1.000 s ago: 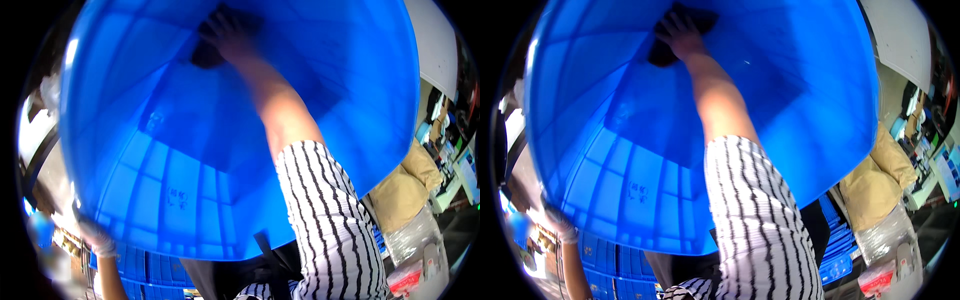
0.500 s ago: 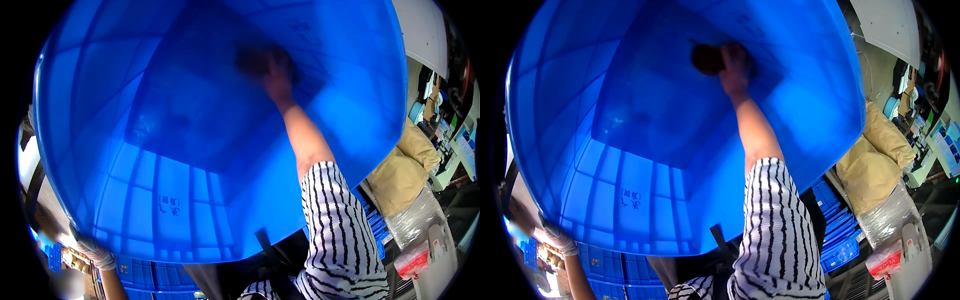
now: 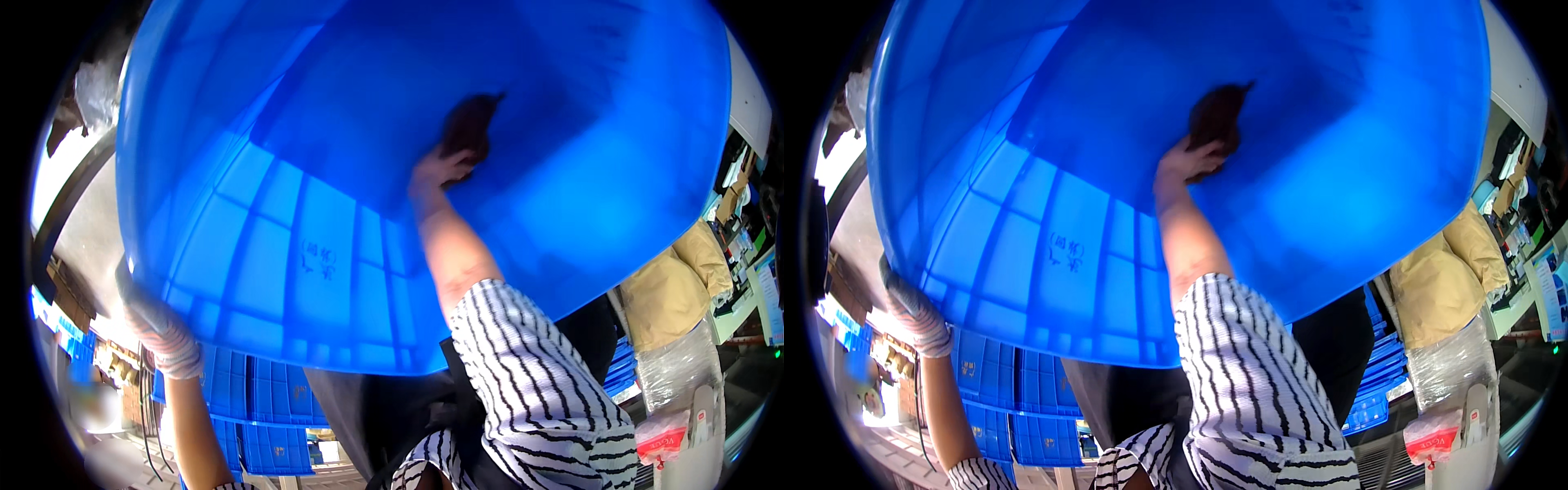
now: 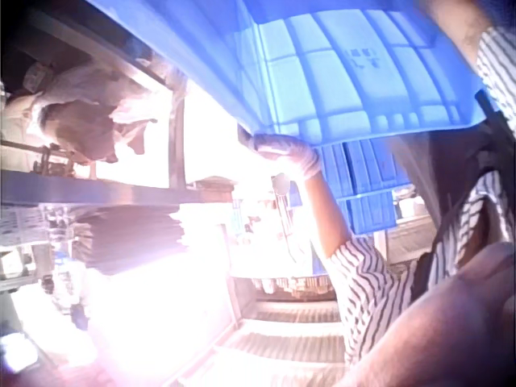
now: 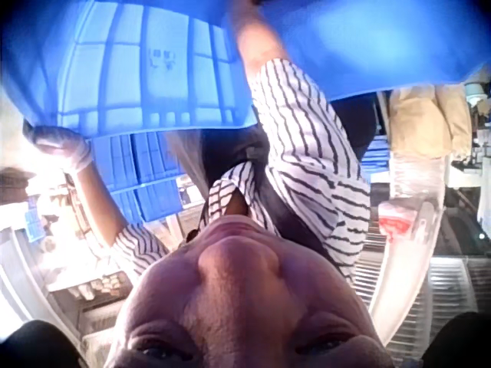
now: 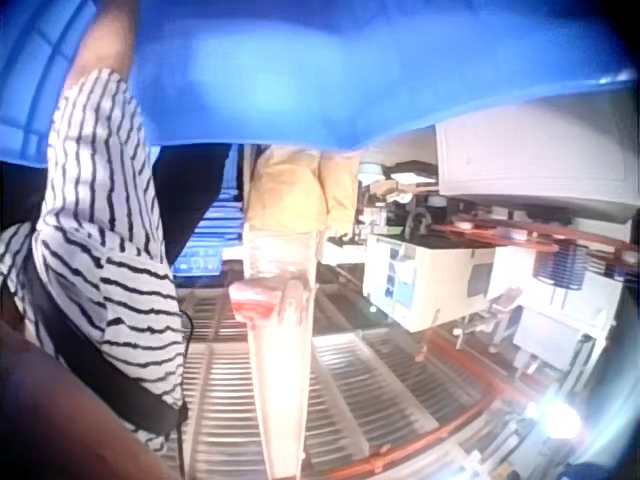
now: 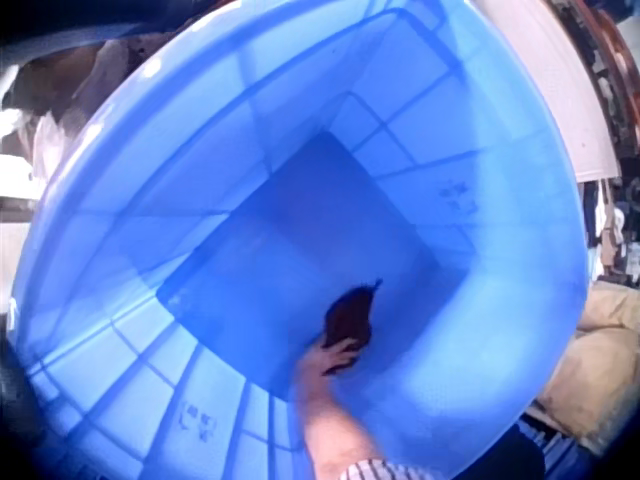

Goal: The person wipes the inside of a large blue plastic bin with a cloth. They then walk to a machine and pour blue plastic pellets from a bag into a hopper. Finally, they return to a table and sort blue plastic reels, picking them up one by one and placing them into the bin.

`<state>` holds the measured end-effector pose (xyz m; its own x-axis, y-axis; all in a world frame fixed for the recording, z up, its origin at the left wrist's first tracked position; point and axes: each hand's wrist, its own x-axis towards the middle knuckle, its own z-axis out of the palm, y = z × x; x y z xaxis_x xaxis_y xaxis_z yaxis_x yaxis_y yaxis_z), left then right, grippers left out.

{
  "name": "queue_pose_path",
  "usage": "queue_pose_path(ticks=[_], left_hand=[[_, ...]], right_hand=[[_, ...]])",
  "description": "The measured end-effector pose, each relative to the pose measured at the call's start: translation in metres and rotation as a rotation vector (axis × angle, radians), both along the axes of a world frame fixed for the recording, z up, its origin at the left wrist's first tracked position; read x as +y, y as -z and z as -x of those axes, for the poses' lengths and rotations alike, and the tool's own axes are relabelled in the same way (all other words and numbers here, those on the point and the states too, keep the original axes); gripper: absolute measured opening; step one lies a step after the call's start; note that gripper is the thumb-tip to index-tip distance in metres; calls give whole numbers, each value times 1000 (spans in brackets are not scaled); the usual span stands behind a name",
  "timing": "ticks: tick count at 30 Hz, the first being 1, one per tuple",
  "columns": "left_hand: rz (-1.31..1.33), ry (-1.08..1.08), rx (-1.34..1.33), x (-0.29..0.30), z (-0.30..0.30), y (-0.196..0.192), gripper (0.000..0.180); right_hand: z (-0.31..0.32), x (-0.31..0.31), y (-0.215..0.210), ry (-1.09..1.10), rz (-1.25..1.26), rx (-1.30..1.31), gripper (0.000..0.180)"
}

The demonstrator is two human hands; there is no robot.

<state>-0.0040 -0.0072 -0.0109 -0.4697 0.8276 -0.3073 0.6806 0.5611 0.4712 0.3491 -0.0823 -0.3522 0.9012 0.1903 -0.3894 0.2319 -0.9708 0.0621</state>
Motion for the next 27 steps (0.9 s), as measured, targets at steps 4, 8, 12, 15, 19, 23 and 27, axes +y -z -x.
queue_pose_path(ticks=[4, 8, 12, 15, 19, 23, 27], left_hand=[[4, 16, -123, -1, 0, -8, 58], [-50, 106, -95, 5, -4, -5, 52], [7, 113, -118, 11, -11, -8, 51], [-63, 137, -76, 10, -12, -11, 49], [-57, 66, -96, 7, -12, -11, 54], [-82, 72, -103, 4, -3, -3, 50], [-149, -45, -114, 0, -10, -5, 48]], right_hand=[[86, -72, -23, 424, 104, 176, 69], [72, -108, -29, 424, -168, 273, 56], [-9, -102, -27, 106, -562, 352, 51], [-60, -14, -24, -586, -563, 322, 53], [-7, 72, -36, -614, -328, 377, 60], [65, 66, -18, -955, -360, 164, 64], [95, 64, -29, -1508, -457, 399, 63]])
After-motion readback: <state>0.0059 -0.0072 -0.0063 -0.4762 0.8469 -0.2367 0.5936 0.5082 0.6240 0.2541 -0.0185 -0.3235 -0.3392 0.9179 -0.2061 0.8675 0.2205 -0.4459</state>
